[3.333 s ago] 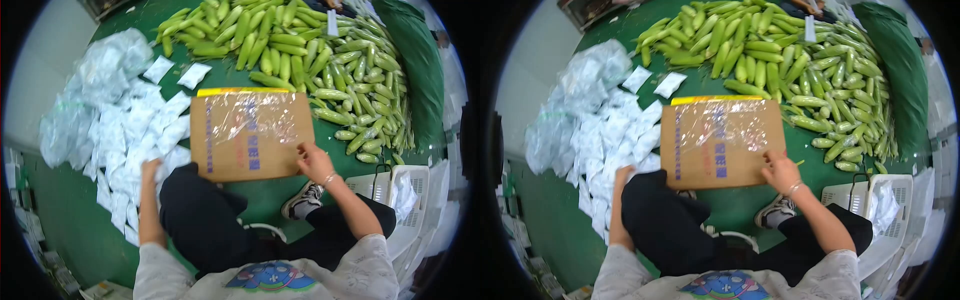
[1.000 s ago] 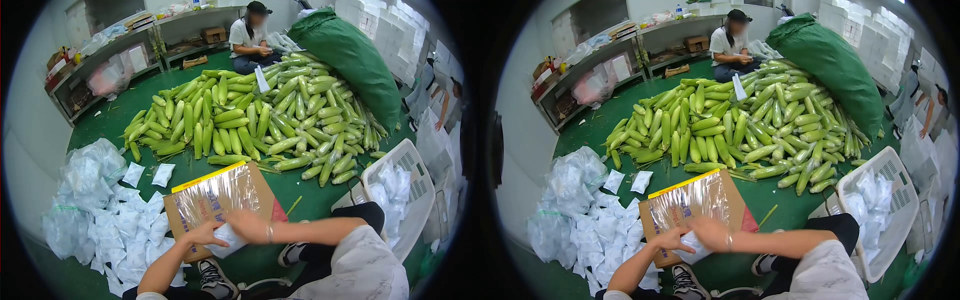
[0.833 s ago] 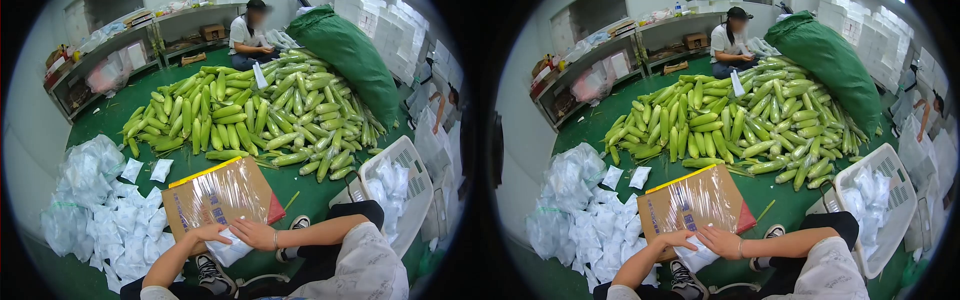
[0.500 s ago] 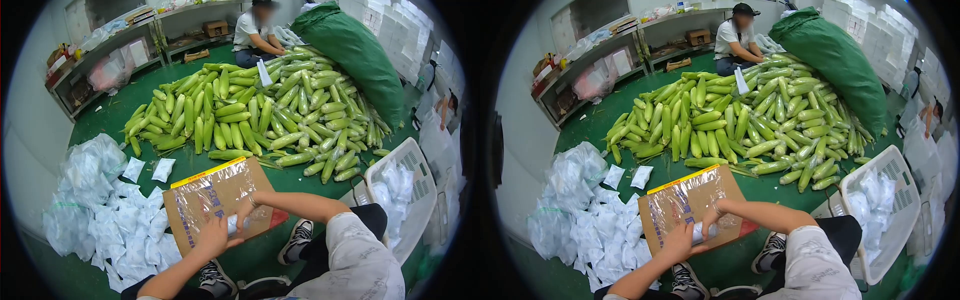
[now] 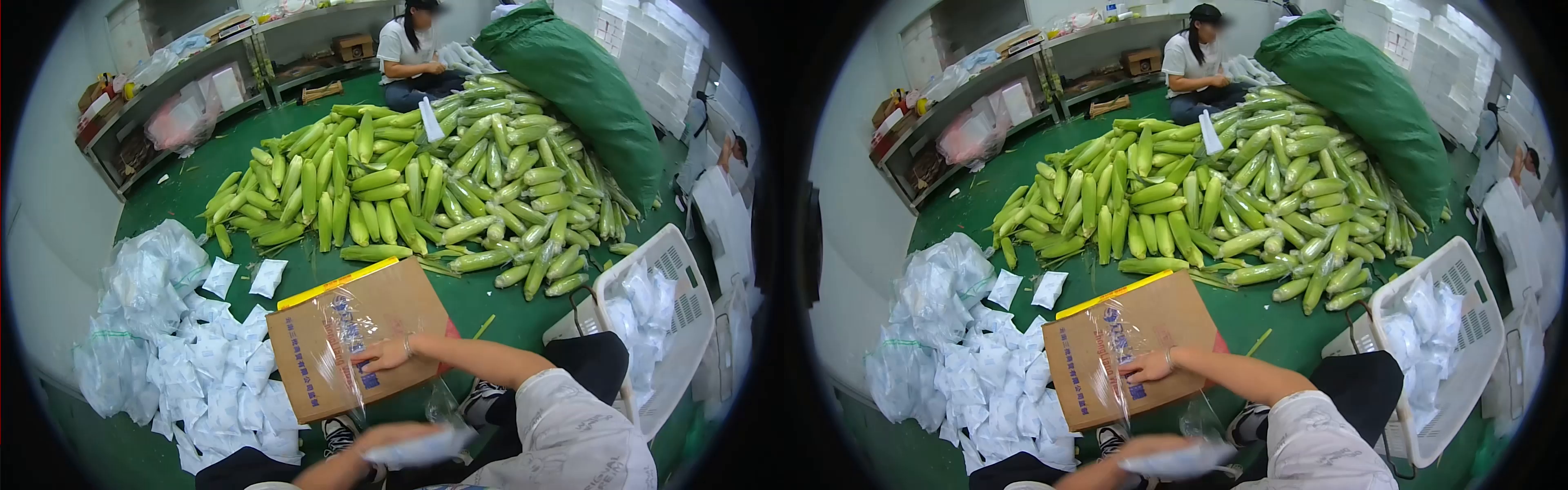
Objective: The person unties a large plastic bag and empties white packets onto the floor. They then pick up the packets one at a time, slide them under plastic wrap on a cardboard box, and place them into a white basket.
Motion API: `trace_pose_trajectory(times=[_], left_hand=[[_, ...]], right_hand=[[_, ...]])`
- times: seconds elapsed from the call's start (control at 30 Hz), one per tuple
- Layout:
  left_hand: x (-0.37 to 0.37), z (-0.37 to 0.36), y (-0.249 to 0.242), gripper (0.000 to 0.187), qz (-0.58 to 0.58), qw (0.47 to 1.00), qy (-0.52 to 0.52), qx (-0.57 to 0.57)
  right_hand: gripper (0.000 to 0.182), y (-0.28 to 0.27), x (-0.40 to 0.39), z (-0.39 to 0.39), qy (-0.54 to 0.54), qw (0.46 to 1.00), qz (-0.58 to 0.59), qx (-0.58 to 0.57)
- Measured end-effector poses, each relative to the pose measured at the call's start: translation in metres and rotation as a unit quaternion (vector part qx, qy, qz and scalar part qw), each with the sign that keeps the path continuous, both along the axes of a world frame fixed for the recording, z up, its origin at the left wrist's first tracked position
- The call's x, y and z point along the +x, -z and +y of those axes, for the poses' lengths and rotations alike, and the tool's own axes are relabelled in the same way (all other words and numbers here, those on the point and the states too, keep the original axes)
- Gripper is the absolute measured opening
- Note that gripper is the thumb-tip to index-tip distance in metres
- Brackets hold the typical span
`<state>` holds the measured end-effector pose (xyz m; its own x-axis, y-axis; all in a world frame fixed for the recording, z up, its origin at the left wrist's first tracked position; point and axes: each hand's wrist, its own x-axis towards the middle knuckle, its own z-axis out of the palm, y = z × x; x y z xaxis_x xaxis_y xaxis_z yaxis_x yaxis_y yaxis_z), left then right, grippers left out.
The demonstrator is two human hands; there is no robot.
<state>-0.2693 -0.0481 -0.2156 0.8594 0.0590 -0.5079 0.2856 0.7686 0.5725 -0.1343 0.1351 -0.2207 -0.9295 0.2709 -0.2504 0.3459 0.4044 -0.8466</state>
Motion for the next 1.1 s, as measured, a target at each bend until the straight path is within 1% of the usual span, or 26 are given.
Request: trace_pose_trajectory(times=[0.03, 0.07, 0.13, 0.2, 0.23, 0.27, 0.3, 0.33, 0.37, 0.4, 0.43, 0.5, 0.53, 0.57, 0.6, 0.63, 0.67, 0.73, 0.77, 0.83, 0.87, 0.9, 0.93, 1.03, 1.07, 1.1], left_hand=[[0.010, -0.040, 0.018, 0.043, -0.061, 0.997, -0.040, -0.017], [0.023, -0.072, 0.024, 0.047, -0.073, 0.991, -0.052, -0.098], [0.040, -0.121, 0.040, 0.056, -0.089, 0.941, -0.132, -0.299], [0.045, -0.142, 0.050, 0.065, -0.156, 0.826, -0.197, -0.505], [0.042, -0.137, 0.045, 0.069, -0.197, 0.749, -0.205, -0.598], [0.041, -0.128, 0.038, 0.074, -0.226, 0.677, -0.199, -0.672], [0.039, -0.114, 0.027, 0.079, -0.237, 0.609, -0.182, -0.735], [0.052, -0.095, 0.015, 0.077, -0.436, 0.718, -0.212, -0.499], [0.041, -0.094, 0.026, 0.076, -0.222, 0.794, -0.363, -0.436], [0.040, -0.078, 0.002, 0.074, -0.306, 0.811, -0.364, -0.340], [0.048, -0.076, -0.082, 0.075, -0.030, 0.843, -0.524, -0.117], [0.045, -0.065, -0.085, 0.066, -0.042, 0.791, -0.603, 0.098], [0.045, -0.060, -0.084, 0.066, -0.040, 0.793, -0.599, 0.100], [0.048, -0.056, -0.079, 0.061, 0.199, 0.711, -0.588, 0.330], [0.053, -0.048, -0.070, 0.057, 0.410, 0.547, -0.510, 0.523], [0.038, -0.023, -0.047, 0.057, 0.311, 0.633, -0.582, 0.405], [0.036, -0.002, -0.035, 0.059, 0.222, 0.629, -0.655, 0.355], [0.042, 0.023, -0.029, 0.056, -0.003, 0.713, -0.658, 0.243], [0.044, 0.034, -0.038, 0.054, -0.060, 0.784, -0.598, 0.156], [0.055, 0.049, -0.060, 0.051, -0.072, 0.916, -0.395, 0.018], [0.062, 0.051, -0.069, 0.050, -0.065, 0.955, -0.288, -0.024], [0.071, 0.046, -0.075, 0.050, -0.053, 0.981, -0.180, -0.055], [0.083, 0.037, -0.079, 0.050, -0.047, 0.992, -0.087, -0.078], [0.126, 0.015, -0.093, 0.051, -0.033, 0.997, 0.061, -0.035], [0.162, 0.014, -0.086, 0.047, -0.040, 0.997, 0.053, 0.048], [0.186, 0.003, -0.142, 0.037, -0.027, 0.966, -0.016, 0.255]], right_hand=[[0.058, -0.007, 0.002, -0.013, 0.039, 0.997, -0.037, 0.059], [0.059, -0.013, 0.004, -0.027, 0.079, 0.987, -0.073, 0.115], [0.057, -0.019, 0.015, -0.060, 0.115, 0.990, -0.017, 0.079], [0.056, -0.034, 0.030, -0.087, 0.149, 0.987, 0.046, 0.038], [0.053, -0.049, 0.044, -0.103, 0.098, 0.975, 0.086, -0.180], [0.051, -0.067, 0.055, -0.123, 0.043, 0.912, 0.120, -0.389], [0.045, -0.092, 0.057, -0.153, 0.097, 0.965, 0.175, -0.167], [0.042, -0.089, 0.056, -0.165, 0.243, 0.950, 0.182, -0.072], [0.041, -0.083, 0.057, -0.174, 0.380, 0.907, 0.180, 0.027], [0.038, -0.080, 0.063, -0.173, 0.510, 0.849, 0.133, -0.041], [0.039, -0.057, 0.067, -0.168, 0.605, 0.779, 0.165, -0.009], [0.034, -0.049, 0.075, -0.160, 0.674, 0.733, 0.067, 0.064], [0.034, -0.061, 0.068, -0.164, 0.677, 0.730, 0.069, 0.062], [0.033, -0.071, 0.055, -0.172, 0.631, 0.758, 0.050, 0.157], [0.035, -0.091, 0.043, -0.178, 0.577, 0.776, 0.028, 0.253], [0.050, -0.125, 0.033, -0.187, 0.509, 0.834, -0.038, 0.212], [0.059, -0.163, 0.022, -0.200, 0.494, 0.845, -0.006, 0.205], [0.054, -0.163, 0.012, -0.207, 0.524, 0.757, 0.045, 0.387], [0.054, -0.171, 0.018, -0.214, 0.544, 0.750, 0.034, 0.375], [0.046, -0.190, 0.031, -0.228, 0.455, 0.770, 0.033, 0.446], [0.028, -0.174, 0.038, -0.232, 0.444, 0.749, 0.084, 0.485], [0.028, -0.160, 0.048, -0.236, 0.447, 0.752, 0.080, 0.478], [0.020, -0.149, 0.060, -0.240, 0.487, 0.713, 0.105, 0.494], [0.011, -0.166, 0.134, -0.237, 0.577, 0.637, 0.101, 0.501], [0.010, -0.168, 0.160, -0.236, 0.723, 0.587, 0.123, 0.344], [0.016, -0.181, 0.194, -0.235, 0.788, 0.555, 0.137, 0.229]])
